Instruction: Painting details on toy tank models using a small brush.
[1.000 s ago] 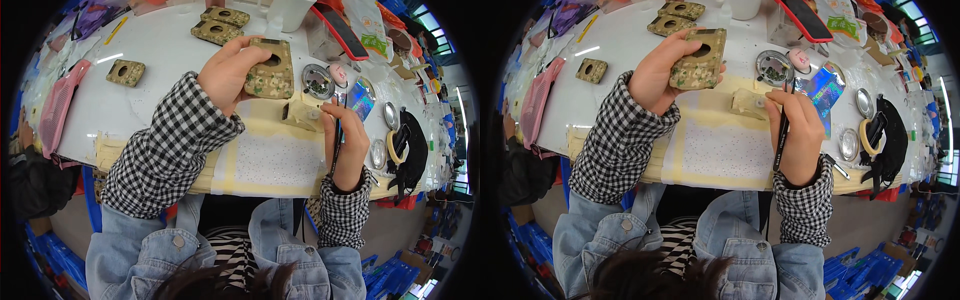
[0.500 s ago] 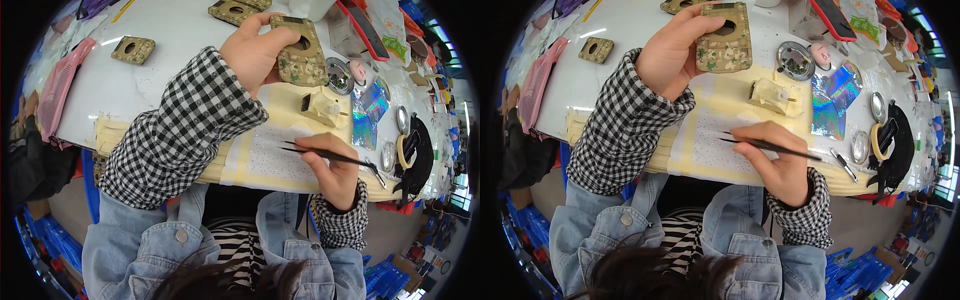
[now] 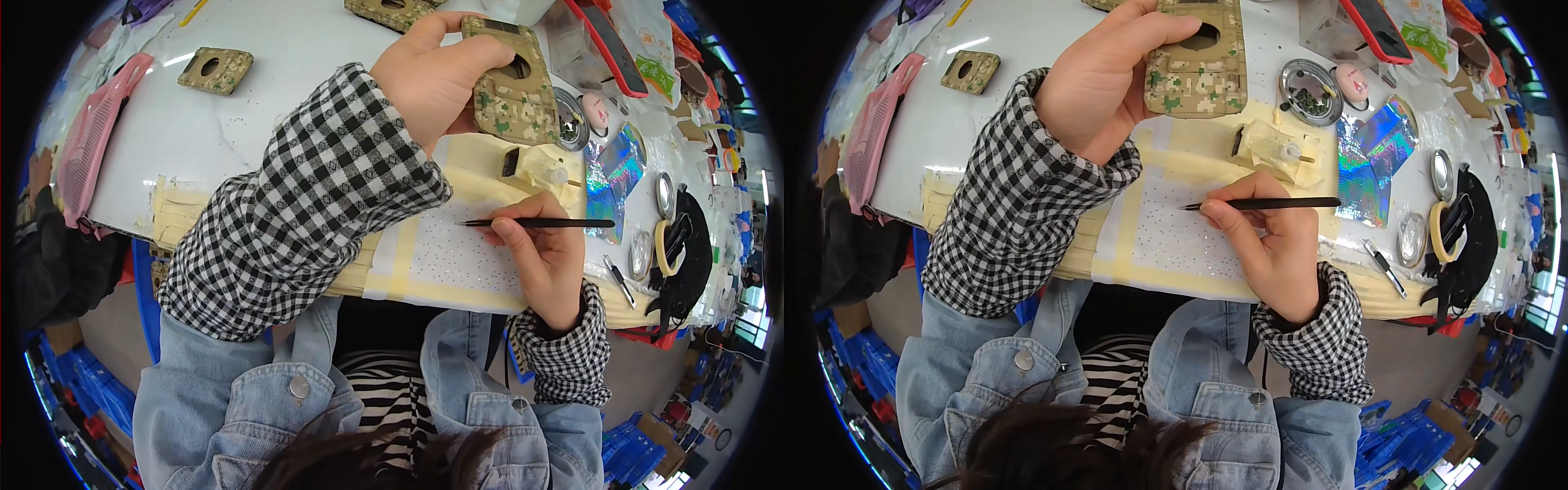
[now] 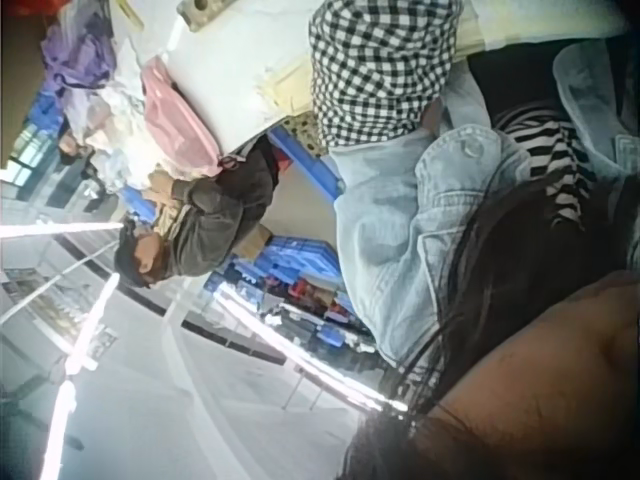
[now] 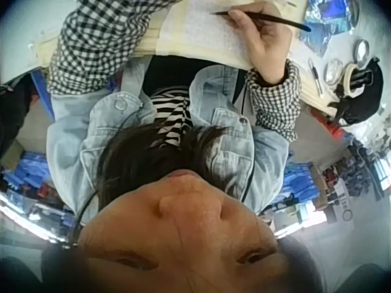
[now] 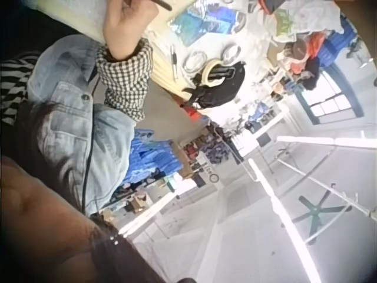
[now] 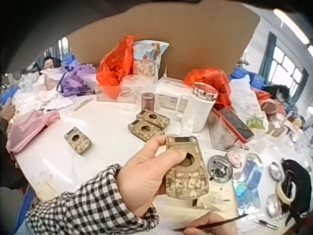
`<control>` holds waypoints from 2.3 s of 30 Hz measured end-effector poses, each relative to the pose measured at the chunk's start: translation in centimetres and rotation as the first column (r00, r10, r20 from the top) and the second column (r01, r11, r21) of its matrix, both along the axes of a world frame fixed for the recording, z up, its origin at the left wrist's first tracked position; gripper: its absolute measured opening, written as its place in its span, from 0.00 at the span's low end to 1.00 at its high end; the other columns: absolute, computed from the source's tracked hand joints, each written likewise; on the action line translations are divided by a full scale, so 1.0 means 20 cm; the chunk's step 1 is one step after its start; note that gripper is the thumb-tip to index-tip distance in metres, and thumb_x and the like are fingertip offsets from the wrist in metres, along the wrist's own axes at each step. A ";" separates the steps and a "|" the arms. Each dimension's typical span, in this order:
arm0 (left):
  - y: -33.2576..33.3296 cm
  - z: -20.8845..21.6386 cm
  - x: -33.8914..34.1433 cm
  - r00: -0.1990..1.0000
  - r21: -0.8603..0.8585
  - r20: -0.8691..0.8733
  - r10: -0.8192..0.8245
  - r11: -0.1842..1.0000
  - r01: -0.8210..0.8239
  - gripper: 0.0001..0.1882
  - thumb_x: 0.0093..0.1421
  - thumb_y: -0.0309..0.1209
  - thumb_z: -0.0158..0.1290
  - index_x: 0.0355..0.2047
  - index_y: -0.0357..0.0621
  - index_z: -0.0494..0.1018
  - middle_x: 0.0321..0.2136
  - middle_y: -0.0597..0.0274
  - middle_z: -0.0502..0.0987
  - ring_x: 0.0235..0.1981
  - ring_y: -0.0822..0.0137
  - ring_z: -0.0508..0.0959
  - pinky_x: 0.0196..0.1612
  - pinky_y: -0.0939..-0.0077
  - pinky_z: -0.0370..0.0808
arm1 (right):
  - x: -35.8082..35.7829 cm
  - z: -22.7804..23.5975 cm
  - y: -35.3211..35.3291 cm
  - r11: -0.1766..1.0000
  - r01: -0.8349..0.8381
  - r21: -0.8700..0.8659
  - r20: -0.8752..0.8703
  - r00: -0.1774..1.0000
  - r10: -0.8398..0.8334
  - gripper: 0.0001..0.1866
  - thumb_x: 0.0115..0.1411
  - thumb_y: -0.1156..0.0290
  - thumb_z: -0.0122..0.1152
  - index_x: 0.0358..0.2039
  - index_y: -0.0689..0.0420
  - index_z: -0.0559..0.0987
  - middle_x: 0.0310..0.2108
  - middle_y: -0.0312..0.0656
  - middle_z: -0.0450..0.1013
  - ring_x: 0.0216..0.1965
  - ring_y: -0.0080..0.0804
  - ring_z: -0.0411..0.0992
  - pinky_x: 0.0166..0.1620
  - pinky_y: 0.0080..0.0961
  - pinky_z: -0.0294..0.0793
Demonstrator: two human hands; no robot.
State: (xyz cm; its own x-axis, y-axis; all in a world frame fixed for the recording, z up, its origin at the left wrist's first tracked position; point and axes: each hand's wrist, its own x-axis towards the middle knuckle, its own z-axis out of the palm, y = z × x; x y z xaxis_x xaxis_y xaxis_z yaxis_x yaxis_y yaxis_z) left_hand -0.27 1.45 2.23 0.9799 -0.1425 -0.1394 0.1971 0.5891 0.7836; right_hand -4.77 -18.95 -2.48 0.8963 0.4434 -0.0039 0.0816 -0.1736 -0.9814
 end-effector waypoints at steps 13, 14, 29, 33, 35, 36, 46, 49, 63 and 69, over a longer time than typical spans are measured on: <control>0.01 -0.01 -0.01 0.999 -0.080 0.045 -0.022 0.996 0.026 0.26 0.62 0.31 0.49 0.57 0.37 0.54 0.43 0.54 0.72 0.40 0.67 0.77 0.40 0.74 0.78 | 0.01 0.00 0.01 0.999 0.003 -0.038 0.047 0.999 -0.001 0.07 0.59 0.75 0.60 0.32 0.67 0.75 0.26 0.39 0.75 0.29 0.20 0.74 0.34 0.15 0.73; 0.01 -0.02 0.00 0.999 -0.082 0.028 -0.019 0.996 0.021 0.26 0.62 0.30 0.49 0.57 0.37 0.54 0.43 0.54 0.72 0.40 0.67 0.77 0.40 0.74 0.78 | 0.00 0.00 0.01 0.999 0.005 -0.040 0.039 0.999 -0.003 0.07 0.59 0.75 0.60 0.32 0.66 0.75 0.26 0.39 0.75 0.29 0.20 0.74 0.34 0.15 0.73; -0.02 -0.04 0.03 0.999 -0.091 -0.047 0.008 0.996 -0.012 0.25 0.62 0.30 0.49 0.56 0.36 0.55 0.42 0.54 0.73 0.40 0.67 0.77 0.41 0.75 0.78 | 0.00 0.00 0.01 0.999 0.006 -0.037 0.047 0.999 -0.005 0.07 0.60 0.73 0.59 0.31 0.66 0.75 0.24 0.38 0.75 0.28 0.19 0.72 0.33 0.15 0.71; -0.01 0.00 -0.01 0.999 -0.068 0.039 -0.003 0.998 0.006 0.25 0.62 0.31 0.49 0.55 0.36 0.55 0.42 0.54 0.73 0.40 0.67 0.78 0.40 0.75 0.78 | 0.00 -0.01 0.01 0.999 0.010 -0.037 0.040 0.999 -0.008 0.07 0.60 0.73 0.59 0.31 0.66 0.75 0.24 0.38 0.75 0.27 0.18 0.71 0.32 0.15 0.70; -0.02 0.02 -0.01 1.000 -0.039 0.013 0.003 0.999 -0.003 0.24 0.62 0.31 0.49 0.55 0.36 0.56 0.42 0.54 0.73 0.40 0.67 0.78 0.40 0.75 0.78 | 0.00 0.00 0.01 0.999 0.011 -0.032 0.029 1.000 -0.010 0.07 0.60 0.74 0.59 0.31 0.66 0.75 0.24 0.38 0.74 0.28 0.18 0.71 0.32 0.15 0.70; -0.02 0.02 -0.01 1.000 -0.036 0.014 0.003 0.999 -0.003 0.24 0.62 0.31 0.49 0.55 0.36 0.56 0.42 0.54 0.73 0.40 0.67 0.78 0.40 0.76 0.78 | 0.00 0.00 0.01 1.000 0.010 -0.029 0.024 1.000 -0.009 0.07 0.60 0.74 0.59 0.31 0.66 0.74 0.24 0.38 0.74 0.28 0.18 0.71 0.32 0.15 0.70; 0.01 -0.01 -0.02 0.997 -0.144 0.069 -0.044 0.988 0.053 0.24 0.62 0.30 0.49 0.55 0.36 0.55 0.42 0.54 0.73 0.40 0.67 0.78 0.40 0.76 0.78 | 0.00 0.00 0.01 0.999 0.000 -0.033 0.026 1.000 0.000 0.07 0.60 0.74 0.59 0.32 0.66 0.74 0.24 0.38 0.74 0.28 0.18 0.71 0.32 0.15 0.70; 0.00 -0.02 -0.01 0.998 -0.113 0.063 -0.030 0.993 0.037 0.25 0.62 0.30 0.49 0.56 0.36 0.55 0.42 0.54 0.73 0.40 0.68 0.78 0.40 0.76 0.78 | 0.00 0.00 0.01 1.000 0.007 -0.031 0.023 1.000 -0.006 0.07 0.61 0.74 0.58 0.32 0.66 0.74 0.25 0.38 0.74 0.28 0.18 0.71 0.33 0.14 0.70; 0.00 -0.02 -0.01 0.997 -0.095 0.068 -0.039 0.994 0.045 0.26 0.61 0.32 0.49 0.56 0.36 0.55 0.43 0.54 0.73 0.40 0.68 0.77 0.40 0.76 0.78 | 0.00 0.00 0.01 0.998 -0.010 -0.054 0.028 1.000 0.011 0.07 0.61 0.74 0.58 0.32 0.66 0.74 0.25 0.38 0.74 0.28 0.18 0.72 0.33 0.15 0.71; 0.00 -0.01 -0.01 0.998 -0.064 0.049 -0.036 0.997 0.039 0.26 0.61 0.32 0.50 0.56 0.36 0.54 0.43 0.55 0.73 0.40 0.68 0.77 0.40 0.76 0.78 | 0.00 0.01 0.02 0.999 0.010 -0.032 0.012 1.000 -0.009 0.07 0.61 0.74 0.58 0.32 0.66 0.74 0.25 0.38 0.74 0.29 0.18 0.72 0.34 0.15 0.71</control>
